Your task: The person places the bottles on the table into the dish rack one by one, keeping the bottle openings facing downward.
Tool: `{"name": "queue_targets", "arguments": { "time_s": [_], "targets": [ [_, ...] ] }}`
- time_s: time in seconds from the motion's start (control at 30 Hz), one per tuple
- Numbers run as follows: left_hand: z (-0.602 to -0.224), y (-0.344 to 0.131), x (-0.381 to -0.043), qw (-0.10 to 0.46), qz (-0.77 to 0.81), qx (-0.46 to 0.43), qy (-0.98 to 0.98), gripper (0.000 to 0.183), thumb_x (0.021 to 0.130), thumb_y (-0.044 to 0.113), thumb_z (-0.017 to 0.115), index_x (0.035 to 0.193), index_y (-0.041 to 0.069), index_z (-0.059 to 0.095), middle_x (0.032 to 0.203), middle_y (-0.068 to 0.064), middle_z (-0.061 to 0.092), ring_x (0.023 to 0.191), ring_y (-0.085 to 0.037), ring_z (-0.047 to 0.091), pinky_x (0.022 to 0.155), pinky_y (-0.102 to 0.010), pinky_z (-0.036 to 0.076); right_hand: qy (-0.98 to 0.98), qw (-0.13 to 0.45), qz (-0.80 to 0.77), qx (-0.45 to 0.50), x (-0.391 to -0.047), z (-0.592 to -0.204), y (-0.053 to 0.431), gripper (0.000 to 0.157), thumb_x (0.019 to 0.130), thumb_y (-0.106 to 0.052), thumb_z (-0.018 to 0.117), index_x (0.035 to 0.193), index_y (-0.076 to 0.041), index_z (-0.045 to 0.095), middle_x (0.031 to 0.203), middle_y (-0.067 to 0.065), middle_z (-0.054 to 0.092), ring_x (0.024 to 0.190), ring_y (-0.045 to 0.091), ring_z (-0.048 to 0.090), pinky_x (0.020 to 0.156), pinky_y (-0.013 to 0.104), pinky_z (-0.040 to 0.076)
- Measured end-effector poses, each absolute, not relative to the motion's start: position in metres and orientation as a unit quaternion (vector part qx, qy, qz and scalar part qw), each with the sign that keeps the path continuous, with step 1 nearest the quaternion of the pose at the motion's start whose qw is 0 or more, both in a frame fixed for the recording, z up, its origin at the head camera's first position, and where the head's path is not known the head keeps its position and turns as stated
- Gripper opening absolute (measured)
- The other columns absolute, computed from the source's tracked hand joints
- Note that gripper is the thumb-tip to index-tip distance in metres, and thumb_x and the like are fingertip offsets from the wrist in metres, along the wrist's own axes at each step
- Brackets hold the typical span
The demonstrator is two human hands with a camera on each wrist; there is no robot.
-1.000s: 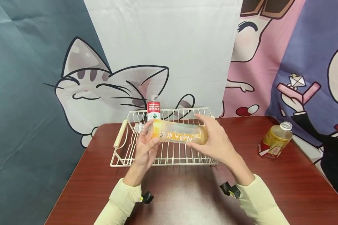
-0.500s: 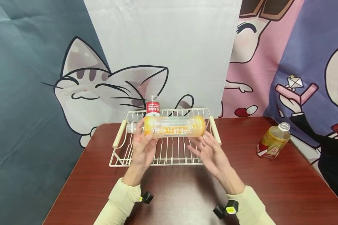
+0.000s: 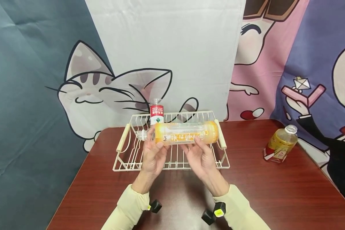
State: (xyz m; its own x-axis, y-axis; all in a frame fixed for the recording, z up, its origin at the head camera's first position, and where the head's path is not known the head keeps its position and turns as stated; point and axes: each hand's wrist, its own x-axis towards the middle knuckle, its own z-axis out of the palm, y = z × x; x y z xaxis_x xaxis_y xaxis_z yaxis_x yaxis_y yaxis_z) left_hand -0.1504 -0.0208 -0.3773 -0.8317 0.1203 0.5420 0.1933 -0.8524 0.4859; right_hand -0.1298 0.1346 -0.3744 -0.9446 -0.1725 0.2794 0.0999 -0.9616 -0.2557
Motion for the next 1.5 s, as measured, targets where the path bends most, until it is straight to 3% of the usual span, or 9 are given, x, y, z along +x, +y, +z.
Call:
{"name": "queue_targets", "arguments": {
  "time_s": [0.43, 0.67, 0.8, 0.9, 1.1, 1.3, 1.5],
  "targets": [
    [-0.381, -0.027, -0.153, 0.02, -0.915, -0.29, -0.28, 0.065, 0.079, 0.007, 0.081, 0.134, 0.015, 0.049, 0.135, -0.008, 0.056, 0.12, -0.022, 0.055, 0.101, -0.033, 0.045, 0.1, 0.05, -0.986, -0.125, -0.137, -0.366, 0.128, 0.058, 0.09, 0.001, 0.064, 0.137, -0.02, 0.037, 0.132, 0.006, 0.053, 0.122, 0.025, 0.053, 0.108, 0.041, 0.038],
    [-0.381, -0.051, -0.152, 0.019, -0.876, -0.274, -0.397, 0.079, 0.078, 0.003, 0.08, 0.144, 0.003, 0.037, 0.137, -0.014, 0.051, 0.118, -0.026, 0.055, 0.098, -0.042, 0.048, 0.112, 0.054, -0.984, -0.125, -0.154, -0.353, 0.146, 0.055, 0.09, 0.0, 0.065, 0.135, -0.019, 0.042, 0.129, 0.007, 0.056, 0.12, 0.026, 0.055, 0.107, 0.042, 0.038],
    [-0.377, -0.085, -0.15, 0.059, -0.809, -0.251, -0.528, 0.081, 0.076, -0.002, 0.075, 0.145, -0.002, 0.034, 0.138, -0.025, 0.048, 0.12, -0.036, 0.053, 0.098, -0.042, 0.048, 0.129, 0.051, -0.984, -0.114, -0.171, -0.336, 0.166, 0.055, 0.089, 0.001, 0.065, 0.136, -0.019, 0.043, 0.125, 0.007, 0.059, 0.116, 0.025, 0.057, 0.106, 0.042, 0.038],
    [-0.374, -0.115, -0.149, 0.124, -0.72, -0.23, -0.643, 0.078, 0.078, -0.002, 0.074, 0.146, -0.002, 0.036, 0.141, -0.025, 0.046, 0.122, -0.039, 0.05, 0.1, -0.041, 0.046, 0.15, 0.042, -0.983, -0.1, -0.187, -0.322, 0.182, 0.054, 0.09, 0.001, 0.064, 0.135, -0.017, 0.043, 0.12, 0.008, 0.061, 0.111, 0.025, 0.06, 0.102, 0.042, 0.043],
    [-0.384, -0.171, -0.146, 0.23, -0.483, -0.123, -0.836, 0.076, 0.082, 0.023, 0.078, 0.147, 0.006, 0.042, 0.142, -0.015, 0.049, 0.123, -0.035, 0.051, 0.099, -0.05, 0.042, 0.25, 0.028, -0.965, -0.068, -0.22, -0.301, 0.201, 0.048, 0.092, -0.002, 0.062, 0.133, -0.017, 0.043, 0.121, 0.005, 0.061, 0.112, 0.021, 0.059, 0.096, 0.04, 0.044],
    [-0.405, -0.192, -0.143, 0.206, -0.322, -0.08, -0.921, 0.084, 0.087, 0.04, 0.071, 0.151, 0.0, 0.033, 0.151, -0.025, 0.032, 0.136, -0.042, 0.033, 0.107, -0.059, 0.03, 0.359, 0.007, -0.933, -0.024, -0.249, -0.296, 0.206, 0.043, 0.092, -0.005, 0.065, 0.127, -0.016, 0.042, 0.113, 0.004, 0.063, 0.107, 0.018, 0.06, 0.087, 0.042, 0.043],
    [-0.419, -0.192, -0.142, 0.166, -0.269, -0.062, -0.947, 0.092, 0.088, 0.047, 0.069, 0.152, -0.004, 0.027, 0.153, -0.03, 0.026, 0.136, -0.047, 0.031, 0.105, -0.064, 0.03, 0.497, 0.024, -0.867, 0.014, -0.273, -0.309, 0.191, 0.032, 0.094, -0.011, 0.066, 0.119, -0.017, 0.047, 0.097, 0.001, 0.065, 0.091, 0.015, 0.064, 0.074, 0.034, 0.053]
  ]
}}
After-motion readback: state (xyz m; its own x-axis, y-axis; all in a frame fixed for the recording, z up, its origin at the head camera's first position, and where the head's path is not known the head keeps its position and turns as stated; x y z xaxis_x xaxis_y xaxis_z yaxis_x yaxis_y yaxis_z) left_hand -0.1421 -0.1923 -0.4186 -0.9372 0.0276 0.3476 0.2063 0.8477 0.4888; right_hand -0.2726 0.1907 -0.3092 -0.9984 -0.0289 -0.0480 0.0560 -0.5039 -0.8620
